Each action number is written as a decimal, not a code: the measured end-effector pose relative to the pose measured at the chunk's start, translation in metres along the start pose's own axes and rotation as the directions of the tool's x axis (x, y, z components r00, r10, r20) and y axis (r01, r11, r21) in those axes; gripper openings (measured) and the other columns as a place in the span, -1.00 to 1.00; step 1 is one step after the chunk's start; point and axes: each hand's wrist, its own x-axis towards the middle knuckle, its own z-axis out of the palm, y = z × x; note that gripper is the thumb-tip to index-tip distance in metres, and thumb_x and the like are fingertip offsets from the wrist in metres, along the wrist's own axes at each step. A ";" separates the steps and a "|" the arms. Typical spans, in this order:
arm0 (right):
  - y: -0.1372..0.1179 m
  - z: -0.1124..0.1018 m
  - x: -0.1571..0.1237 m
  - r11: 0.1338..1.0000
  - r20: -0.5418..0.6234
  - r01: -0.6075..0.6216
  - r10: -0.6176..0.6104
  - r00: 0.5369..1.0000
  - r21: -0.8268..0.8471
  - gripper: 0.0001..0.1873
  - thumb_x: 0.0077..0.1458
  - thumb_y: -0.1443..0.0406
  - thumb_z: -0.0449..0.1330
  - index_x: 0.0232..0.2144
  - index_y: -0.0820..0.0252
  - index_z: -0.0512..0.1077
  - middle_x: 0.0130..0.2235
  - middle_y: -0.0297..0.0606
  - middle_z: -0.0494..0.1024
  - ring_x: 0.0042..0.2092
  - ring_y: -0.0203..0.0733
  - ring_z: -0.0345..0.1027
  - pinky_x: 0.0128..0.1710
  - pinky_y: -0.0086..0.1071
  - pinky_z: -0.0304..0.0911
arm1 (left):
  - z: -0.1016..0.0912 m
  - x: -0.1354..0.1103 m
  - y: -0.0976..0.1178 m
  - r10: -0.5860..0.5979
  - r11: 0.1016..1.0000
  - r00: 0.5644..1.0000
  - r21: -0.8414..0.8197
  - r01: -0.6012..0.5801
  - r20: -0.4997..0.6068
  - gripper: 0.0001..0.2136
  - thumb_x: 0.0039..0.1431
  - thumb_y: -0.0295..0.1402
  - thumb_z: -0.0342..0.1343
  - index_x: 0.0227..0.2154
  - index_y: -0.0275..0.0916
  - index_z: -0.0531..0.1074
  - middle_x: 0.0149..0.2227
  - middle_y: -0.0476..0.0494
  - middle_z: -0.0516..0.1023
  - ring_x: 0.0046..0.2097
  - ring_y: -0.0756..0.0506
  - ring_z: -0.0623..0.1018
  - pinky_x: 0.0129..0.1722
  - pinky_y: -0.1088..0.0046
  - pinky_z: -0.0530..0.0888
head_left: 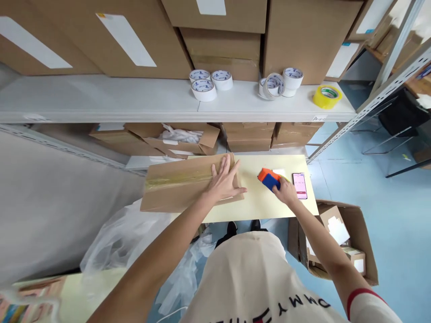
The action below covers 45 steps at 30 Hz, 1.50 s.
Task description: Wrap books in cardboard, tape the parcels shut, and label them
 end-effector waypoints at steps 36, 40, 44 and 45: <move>-0.108 0.088 0.031 0.530 -0.206 0.477 -0.490 0.847 0.701 0.29 -0.14 0.20 0.43 0.40 0.01 -0.34 0.38 -0.03 0.07 0.30 0.09 0.12 0.25 -0.01 0.13 | 0.043 -0.147 -0.210 -0.648 0.037 0.759 -0.998 -0.040 -0.055 -0.09 -0.36 0.31 0.22 0.03 -0.24 0.45 -0.05 -0.28 0.61 0.14 -0.39 0.47 0.06 0.13 0.47; -0.108 0.091 0.025 0.534 -0.217 0.434 -0.421 0.881 0.725 0.22 -0.18 0.24 0.43 0.39 -0.01 -0.19 0.29 -0.05 0.26 0.22 0.09 0.22 0.19 0.00 0.20 | 0.042 -0.153 -0.214 -0.585 0.241 0.803 -0.970 0.042 -0.110 0.04 -0.47 0.26 0.31 0.14 -0.23 0.36 -0.06 -0.31 0.61 0.05 -0.39 0.54 0.03 0.09 0.49; -0.110 0.091 0.023 0.556 -0.215 0.420 -0.397 0.892 0.717 0.12 -0.20 0.24 0.44 0.35 -0.03 -0.02 0.19 -0.11 0.39 0.15 0.06 0.31 0.09 -0.05 0.30 | 0.033 -0.152 -0.217 -0.496 0.414 0.854 -0.907 0.071 -0.160 -0.05 -0.41 0.18 0.34 0.12 -0.21 0.36 -0.14 -0.29 0.63 -0.03 -0.37 0.59 -0.01 0.08 0.52; -0.111 0.091 0.022 0.566 -0.212 0.413 -0.388 0.897 0.713 0.10 -0.20 0.23 0.44 0.33 -0.02 0.02 0.17 -0.12 0.42 0.12 0.04 0.34 0.06 -0.07 0.33 | 0.031 -0.151 -0.219 -0.478 0.453 0.861 -0.888 0.072 -0.174 -0.09 -0.40 0.15 0.35 0.08 -0.21 0.38 -0.15 -0.29 0.63 -0.02 -0.37 0.59 -0.01 0.07 0.52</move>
